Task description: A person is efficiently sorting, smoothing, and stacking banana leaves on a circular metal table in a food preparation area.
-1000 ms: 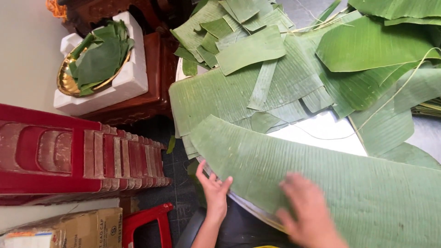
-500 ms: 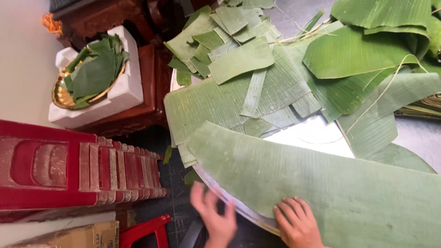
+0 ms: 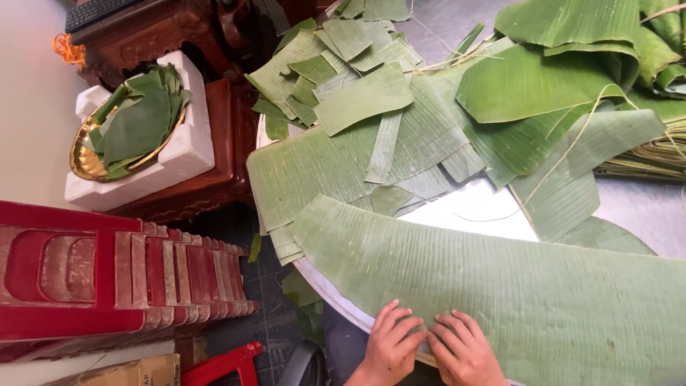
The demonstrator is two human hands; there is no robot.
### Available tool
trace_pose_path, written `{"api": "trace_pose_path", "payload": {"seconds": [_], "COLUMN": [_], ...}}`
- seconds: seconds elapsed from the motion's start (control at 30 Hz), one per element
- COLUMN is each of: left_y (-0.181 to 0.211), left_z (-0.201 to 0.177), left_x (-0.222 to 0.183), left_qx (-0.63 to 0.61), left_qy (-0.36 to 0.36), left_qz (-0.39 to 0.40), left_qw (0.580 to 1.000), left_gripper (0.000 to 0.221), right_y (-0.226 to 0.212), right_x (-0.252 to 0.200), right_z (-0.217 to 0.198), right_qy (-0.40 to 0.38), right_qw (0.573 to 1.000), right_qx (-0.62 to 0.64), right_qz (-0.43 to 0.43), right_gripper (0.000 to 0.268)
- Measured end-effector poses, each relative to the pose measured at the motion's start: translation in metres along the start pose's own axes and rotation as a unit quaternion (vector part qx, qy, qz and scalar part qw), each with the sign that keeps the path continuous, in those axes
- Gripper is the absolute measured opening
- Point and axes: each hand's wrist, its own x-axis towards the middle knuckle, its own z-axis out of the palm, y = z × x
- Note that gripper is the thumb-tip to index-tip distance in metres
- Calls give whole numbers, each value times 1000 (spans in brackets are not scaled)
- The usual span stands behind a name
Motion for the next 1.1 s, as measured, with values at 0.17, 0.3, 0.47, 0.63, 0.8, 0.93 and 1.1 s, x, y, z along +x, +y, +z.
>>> {"api": "trace_pose_path", "payload": {"seconds": [0.17,0.3,0.47,0.63,0.8,0.93,1.1], "left_y": [-1,1,-2,-4,-4,-9,-2], "left_z": [-4,-5,-3,-4,-6,0,-8], "left_x": [-1,0,-1,-2,5,5,12], "left_qx": [-20,4,8,2,11,32,0], "left_qy": [-19,-20,-23,-47,-27,7,-33], "left_qz": [-7,-10,-9,-8,34,65,24], "left_qw": [1000,1000,1000,999,999,997,999], "left_gripper": [16,10,16,13,13,13,12], "right_y": [0,0,3,7,12,17,14], "right_x": [3,5,-6,-8,-8,-16,-13], "right_z": [-1,-1,3,6,10,15,13], "right_qy": [1,10,-9,-24,20,10,48], "right_qw": [1000,1000,1000,999,999,998,997], "right_qx": [-12,8,23,23,14,17,55], "right_qz": [-5,8,-10,-20,-47,-60,-36], "right_gripper": [22,21,23,21,19,26,24]}}
